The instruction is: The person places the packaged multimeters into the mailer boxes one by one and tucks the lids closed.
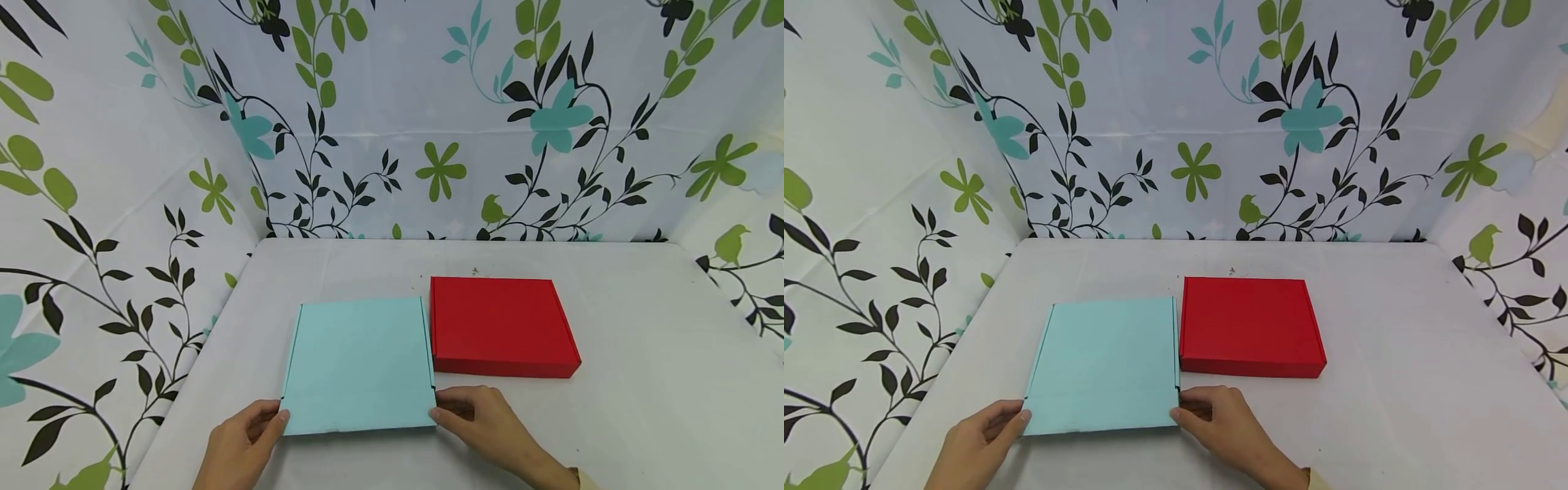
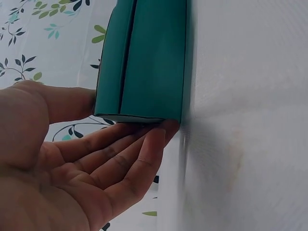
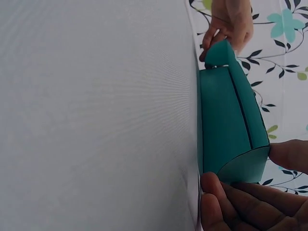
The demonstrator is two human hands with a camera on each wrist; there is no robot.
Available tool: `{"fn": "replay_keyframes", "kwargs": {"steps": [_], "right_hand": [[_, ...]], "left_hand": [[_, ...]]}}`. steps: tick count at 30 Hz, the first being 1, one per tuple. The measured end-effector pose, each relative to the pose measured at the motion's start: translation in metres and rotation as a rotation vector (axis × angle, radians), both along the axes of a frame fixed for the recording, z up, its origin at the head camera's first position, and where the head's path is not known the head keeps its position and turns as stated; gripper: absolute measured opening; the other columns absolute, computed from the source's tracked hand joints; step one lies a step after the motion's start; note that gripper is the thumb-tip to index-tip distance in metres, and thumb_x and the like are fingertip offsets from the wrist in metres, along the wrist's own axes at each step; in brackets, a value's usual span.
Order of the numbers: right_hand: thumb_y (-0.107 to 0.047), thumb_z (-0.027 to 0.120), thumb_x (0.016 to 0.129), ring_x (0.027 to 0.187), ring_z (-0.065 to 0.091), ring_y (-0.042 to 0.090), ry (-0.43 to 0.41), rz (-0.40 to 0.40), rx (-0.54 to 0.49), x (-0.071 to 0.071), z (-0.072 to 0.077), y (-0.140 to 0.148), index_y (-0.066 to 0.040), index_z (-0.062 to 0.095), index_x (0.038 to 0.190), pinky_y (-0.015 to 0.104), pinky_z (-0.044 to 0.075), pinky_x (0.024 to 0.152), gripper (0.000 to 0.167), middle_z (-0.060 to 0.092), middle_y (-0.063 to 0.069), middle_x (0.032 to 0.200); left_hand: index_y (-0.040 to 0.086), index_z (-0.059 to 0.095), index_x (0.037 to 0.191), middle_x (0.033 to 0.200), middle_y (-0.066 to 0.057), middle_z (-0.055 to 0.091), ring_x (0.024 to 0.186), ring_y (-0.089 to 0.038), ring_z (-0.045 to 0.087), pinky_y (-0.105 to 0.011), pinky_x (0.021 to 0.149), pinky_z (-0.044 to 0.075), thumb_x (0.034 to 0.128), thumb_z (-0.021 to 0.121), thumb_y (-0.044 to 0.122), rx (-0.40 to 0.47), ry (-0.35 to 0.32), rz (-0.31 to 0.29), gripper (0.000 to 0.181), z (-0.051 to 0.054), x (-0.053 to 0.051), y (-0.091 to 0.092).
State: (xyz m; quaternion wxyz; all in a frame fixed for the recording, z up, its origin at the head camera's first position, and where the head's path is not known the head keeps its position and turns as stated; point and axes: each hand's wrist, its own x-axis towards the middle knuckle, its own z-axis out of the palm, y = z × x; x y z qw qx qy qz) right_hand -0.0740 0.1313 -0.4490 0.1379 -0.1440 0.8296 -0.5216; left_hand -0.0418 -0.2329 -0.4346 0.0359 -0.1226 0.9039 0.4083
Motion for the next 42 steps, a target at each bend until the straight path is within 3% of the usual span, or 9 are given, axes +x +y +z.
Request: {"fn": "replay_keyframes", "kwargs": {"steps": [17,42], "right_hand": [[-0.03,0.077,0.096,0.093,0.074,0.012,0.003,-0.015,-0.024,0.0016,-0.0026,-0.0008,0.002,0.074,0.12,0.033,0.06,0.082,0.04,0.076,0.004,0.109],[-0.027,0.076,0.097,0.093,0.072,0.008,0.055,-0.007,-0.03,0.0006,-0.0046,-0.0004,-0.007,0.072,0.114,0.032,0.059,0.085,0.027,0.076,-0.006,0.102]], "left_hand": [[-0.007,0.074,0.117,0.106,-0.017,0.075,0.092,-0.029,0.075,-0.037,0.074,0.061,0.099,0.073,0.025,-0.033,0.013,0.037,0.036,0.0018,-0.0002,0.0046],[-0.003,0.076,0.11,0.098,-0.008,0.076,0.088,-0.025,0.075,-0.039,0.073,0.061,0.0981,0.074,0.028,-0.072,-0.022,-0.005,0.033,0.0057,-0.0063,0.0013]]}}
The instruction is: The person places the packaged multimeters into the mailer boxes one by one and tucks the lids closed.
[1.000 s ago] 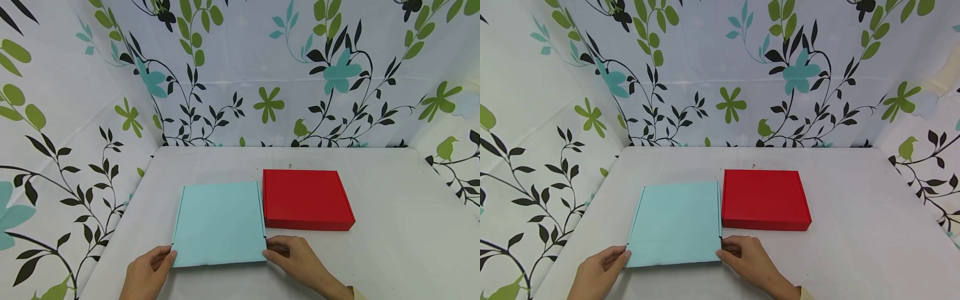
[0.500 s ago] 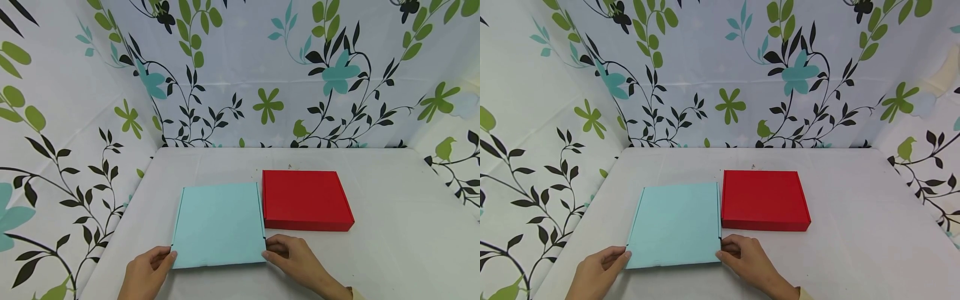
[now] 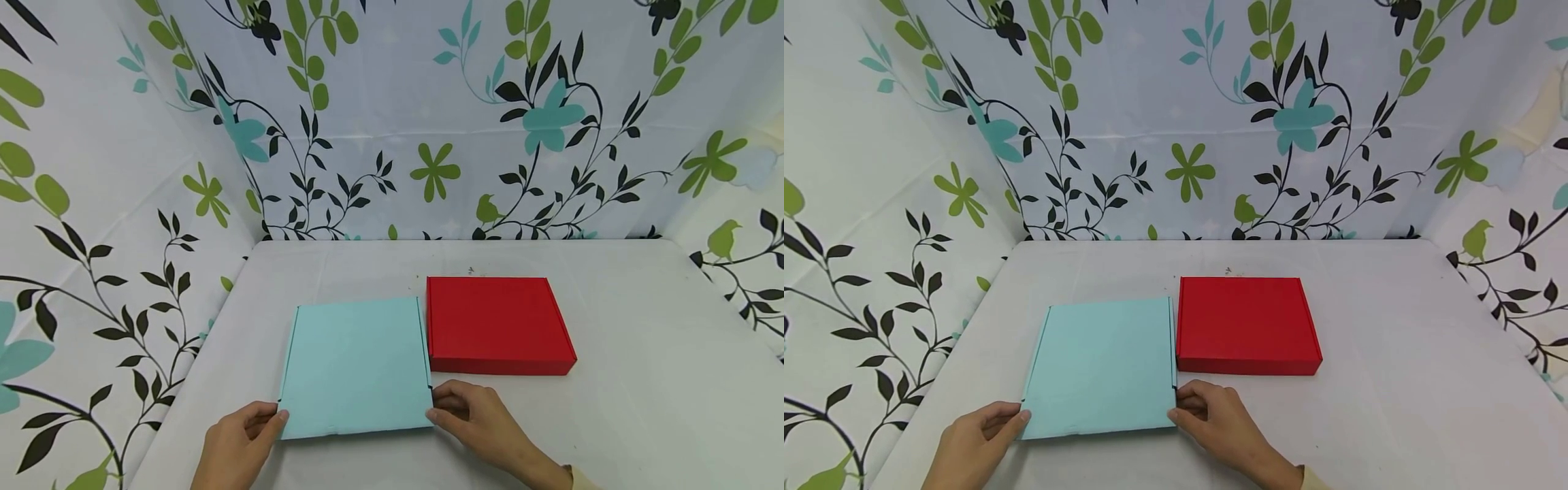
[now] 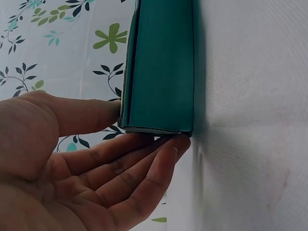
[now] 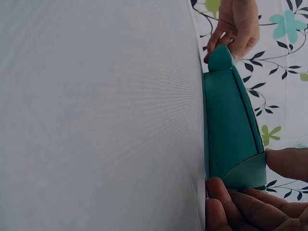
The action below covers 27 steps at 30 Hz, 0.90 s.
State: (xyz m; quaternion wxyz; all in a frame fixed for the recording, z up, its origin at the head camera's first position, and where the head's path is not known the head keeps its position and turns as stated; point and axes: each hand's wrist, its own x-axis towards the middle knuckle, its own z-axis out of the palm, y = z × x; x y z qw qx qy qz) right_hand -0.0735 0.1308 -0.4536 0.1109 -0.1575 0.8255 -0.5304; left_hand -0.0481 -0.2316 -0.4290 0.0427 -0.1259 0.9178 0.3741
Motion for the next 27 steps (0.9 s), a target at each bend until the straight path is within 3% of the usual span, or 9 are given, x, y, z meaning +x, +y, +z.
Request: {"fn": "replay_keyframes", "kwargs": {"steps": [17,23,27], "right_hand": [[-0.027,0.078,0.096,0.087,0.071,0.008,0.063,0.015,0.042,-0.0021,0.0009,0.0004,-0.008,0.072,0.111,0.027,0.058,0.081,0.025,0.074,-0.007,0.1],[-0.026,0.08,0.094,0.086,0.067,0.007,0.128,0.03,0.15,-0.006,0.0047,0.0005,-0.01,0.071,0.113,0.029,0.058,0.079,0.027,0.072,-0.009,0.099],[-0.027,0.084,0.089,0.089,0.064,0.01,0.179,0.02,0.247,-0.0086,0.008,-0.0009,-0.011,0.068,0.122,0.033,0.058,0.08,0.04,0.07,-0.007,0.103]], "left_hand": [[-0.001,0.075,0.108,0.094,-0.004,0.076,0.09,-0.028,0.074,-0.045,0.078,0.06,0.0966,0.076,0.028,-0.034,-0.016,-0.027,0.032,0.0023,-0.0029,-0.0008],[0.0,0.074,0.109,0.096,-0.003,0.075,0.091,-0.027,0.073,-0.047,0.08,0.059,0.0971,0.075,0.03,-0.053,-0.028,-0.038,0.032,0.0026,-0.005,-0.0014],[-0.003,0.068,0.117,0.102,-0.006,0.074,0.096,-0.029,0.073,-0.049,0.082,0.058,0.0965,0.075,0.028,-0.076,-0.02,-0.062,0.037,0.0033,-0.0065,0.0006]]}}
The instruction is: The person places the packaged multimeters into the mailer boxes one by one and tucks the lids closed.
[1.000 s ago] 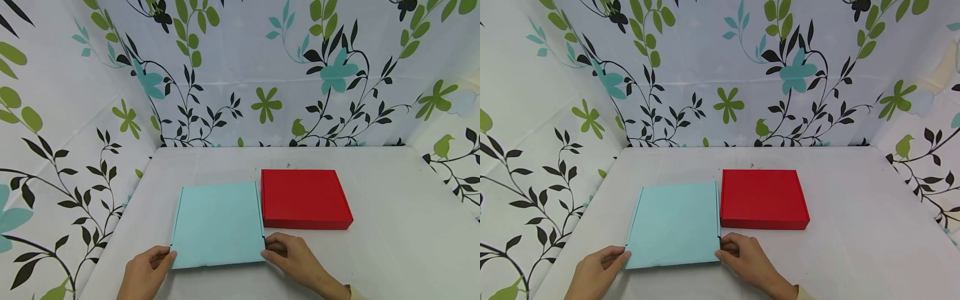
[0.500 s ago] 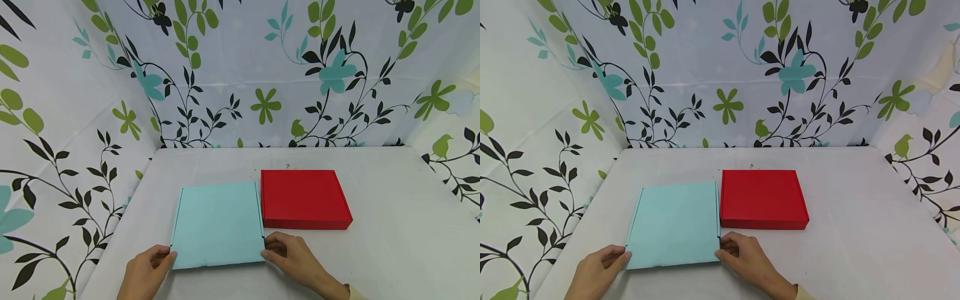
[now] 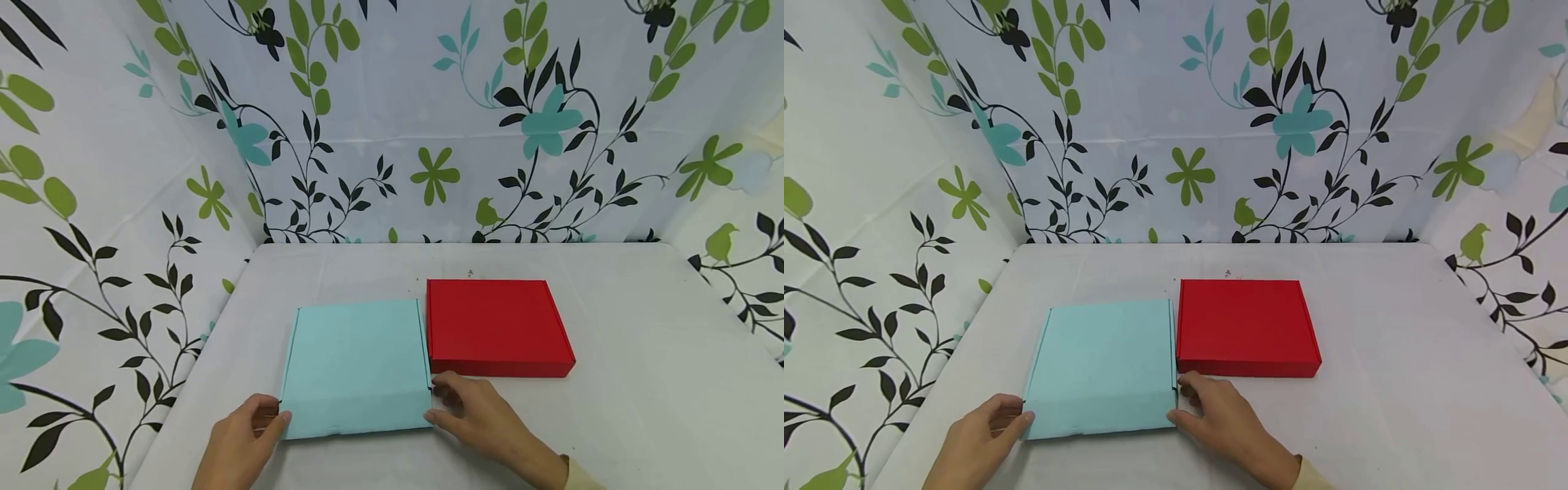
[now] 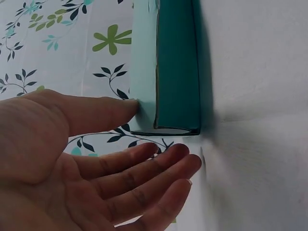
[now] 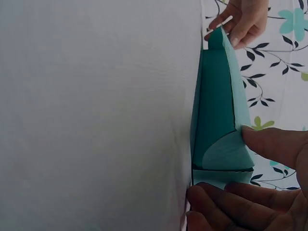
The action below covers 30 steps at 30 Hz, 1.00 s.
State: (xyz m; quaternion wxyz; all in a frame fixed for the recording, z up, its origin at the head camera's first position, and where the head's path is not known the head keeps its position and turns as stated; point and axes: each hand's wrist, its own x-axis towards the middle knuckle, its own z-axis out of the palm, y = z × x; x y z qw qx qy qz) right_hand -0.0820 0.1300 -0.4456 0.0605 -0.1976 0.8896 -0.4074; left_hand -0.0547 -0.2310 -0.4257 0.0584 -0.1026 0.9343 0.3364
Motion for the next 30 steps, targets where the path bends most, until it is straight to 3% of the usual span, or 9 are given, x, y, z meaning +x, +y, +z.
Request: {"fn": "replay_keyframes", "kwargs": {"steps": [6,12,15,19,25,30], "right_hand": [[-0.028,0.086,0.088,0.099,0.065,0.013,0.048,0.013,0.074,-0.003,0.005,-0.002,-0.017,0.057,0.137,0.036,0.056,0.083,0.059,0.067,-0.009,0.114],[-0.029,0.086,0.087,0.105,0.067,0.017,0.04,0.015,0.121,-0.004,0.01,-0.004,-0.012,0.051,0.147,0.039,0.057,0.082,0.072,0.069,-0.004,0.12],[-0.029,0.086,0.086,0.108,0.068,0.019,0.038,0.018,0.154,-0.005,0.013,-0.007,-0.012,0.047,0.152,0.04,0.058,0.082,0.079,0.069,-0.001,0.123],[-0.03,0.087,0.085,0.11,0.067,0.022,0.048,0.032,0.199,-0.004,0.016,-0.01,-0.013,0.049,0.154,0.043,0.058,0.082,0.08,0.069,0.004,0.124],[-0.029,0.087,0.085,0.117,0.064,0.028,0.113,0.055,0.276,-0.006,0.017,-0.014,-0.012,0.051,0.152,0.046,0.058,0.086,0.078,0.065,0.011,0.132],[-0.029,0.088,0.084,0.103,0.063,0.021,0.148,0.074,0.332,-0.008,0.018,-0.017,-0.009,0.053,0.151,0.038,0.058,0.078,0.078,0.066,0.01,0.123]], "left_hand": [[-0.005,0.055,0.139,0.118,-0.016,0.071,0.105,-0.036,0.07,-0.055,0.086,0.056,0.0915,0.08,0.025,-0.071,0.028,-0.096,0.062,0.005,-0.004,0.003],[-0.002,0.049,0.148,0.129,-0.02,0.065,0.109,-0.035,0.068,-0.057,0.089,0.054,0.0853,0.087,0.023,-0.155,0.093,-0.191,0.078,0.012,-0.006,0.003],[0.003,0.047,0.153,0.138,-0.021,0.06,0.118,-0.038,0.063,-0.06,0.093,0.051,0.0834,0.088,0.023,-0.191,0.11,-0.244,0.083,0.015,-0.007,0.005],[0.006,0.05,0.153,0.141,-0.021,0.057,0.123,-0.04,0.06,-0.061,0.093,0.051,0.0805,0.09,0.021,-0.239,0.127,-0.296,0.084,0.018,-0.01,0.008],[0.0,0.058,0.145,0.137,-0.024,0.057,0.111,-0.04,0.065,-0.059,0.081,0.054,0.0761,0.093,0.024,-0.338,0.101,-0.336,0.081,0.021,-0.015,0.011],[-0.001,0.059,0.144,0.136,-0.025,0.057,0.107,-0.04,0.067,-0.056,0.079,0.056,0.0717,0.096,0.023,-0.379,0.125,-0.358,0.085,0.021,-0.015,0.013]]}}
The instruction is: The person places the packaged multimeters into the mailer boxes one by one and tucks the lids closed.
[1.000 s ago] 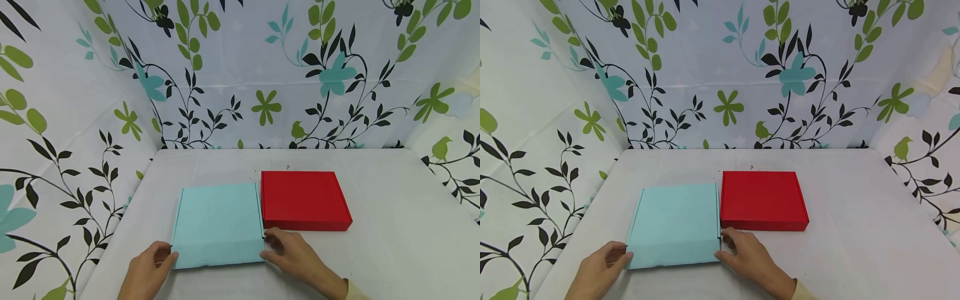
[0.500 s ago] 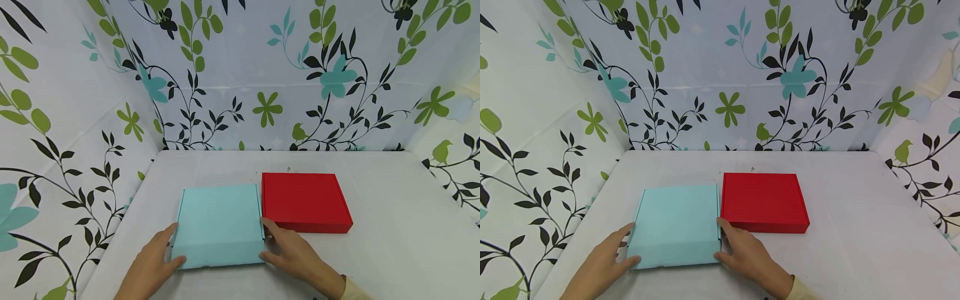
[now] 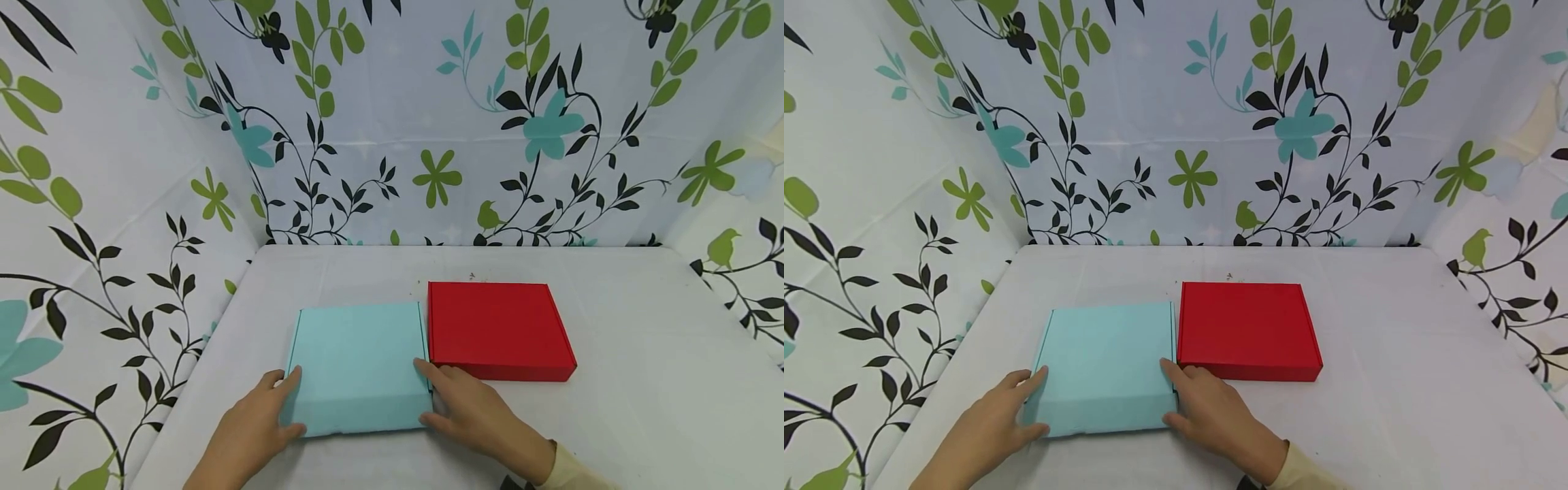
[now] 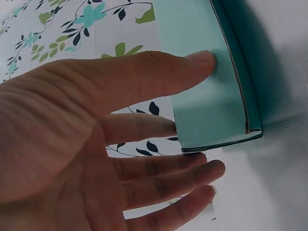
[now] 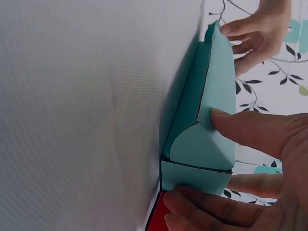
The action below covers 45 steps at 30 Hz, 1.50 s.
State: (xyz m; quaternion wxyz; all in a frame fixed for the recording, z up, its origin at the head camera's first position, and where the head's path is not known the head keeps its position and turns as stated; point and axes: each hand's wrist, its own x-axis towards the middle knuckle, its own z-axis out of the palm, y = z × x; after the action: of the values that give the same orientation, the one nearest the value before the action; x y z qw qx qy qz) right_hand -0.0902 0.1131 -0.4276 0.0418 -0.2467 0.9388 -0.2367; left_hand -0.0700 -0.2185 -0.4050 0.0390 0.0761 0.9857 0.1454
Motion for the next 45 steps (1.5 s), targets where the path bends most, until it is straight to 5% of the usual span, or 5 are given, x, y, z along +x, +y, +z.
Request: {"fn": "replay_keyframes", "kwargs": {"steps": [9,16,25,45], "right_hand": [[-0.026,0.091,0.081,0.102,0.064,0.023,0.072,0.012,0.032,-0.002,-0.003,-0.004,-0.006,0.053,0.15,0.038,0.059,0.078,0.08,0.065,0.014,0.123],[-0.026,0.093,0.079,0.087,0.057,0.015,0.129,0.04,0.051,-0.005,-0.004,-0.007,-0.001,0.05,0.151,0.029,0.053,0.069,0.088,0.063,0.01,0.115],[-0.029,0.095,0.074,0.081,0.059,0.015,0.161,0.045,0.118,-0.01,-0.004,-0.011,0.001,0.05,0.151,0.027,0.054,0.066,0.094,0.065,0.01,0.108],[-0.03,0.098,0.072,0.07,0.062,0.014,0.301,0.129,0.175,-0.02,-0.006,-0.012,0.005,0.059,0.14,0.02,0.053,0.061,0.085,0.069,0.007,0.088]], "left_hand": [[-0.011,0.051,0.143,0.132,-0.032,0.055,0.099,-0.041,0.069,-0.054,0.077,0.057,0.0691,0.098,0.016,-0.009,0.032,-0.018,0.091,-0.003,-0.001,0.007],[-0.016,0.046,0.145,0.127,-0.035,0.052,0.09,-0.035,0.069,-0.05,0.073,0.058,0.0657,0.1,0.014,-0.028,0.032,-0.023,0.1,-0.003,-0.004,0.012],[-0.022,0.045,0.141,0.122,-0.037,0.053,0.085,-0.032,0.067,-0.045,0.068,0.059,0.0582,0.103,0.014,-0.069,0.124,-0.059,0.107,-0.008,-0.008,0.014],[-0.028,0.056,0.122,0.091,-0.03,0.065,0.065,-0.031,0.07,-0.04,0.053,0.058,0.0535,0.105,0.015,-0.218,0.25,-0.074,0.095,-0.01,-0.018,0.023]]}}
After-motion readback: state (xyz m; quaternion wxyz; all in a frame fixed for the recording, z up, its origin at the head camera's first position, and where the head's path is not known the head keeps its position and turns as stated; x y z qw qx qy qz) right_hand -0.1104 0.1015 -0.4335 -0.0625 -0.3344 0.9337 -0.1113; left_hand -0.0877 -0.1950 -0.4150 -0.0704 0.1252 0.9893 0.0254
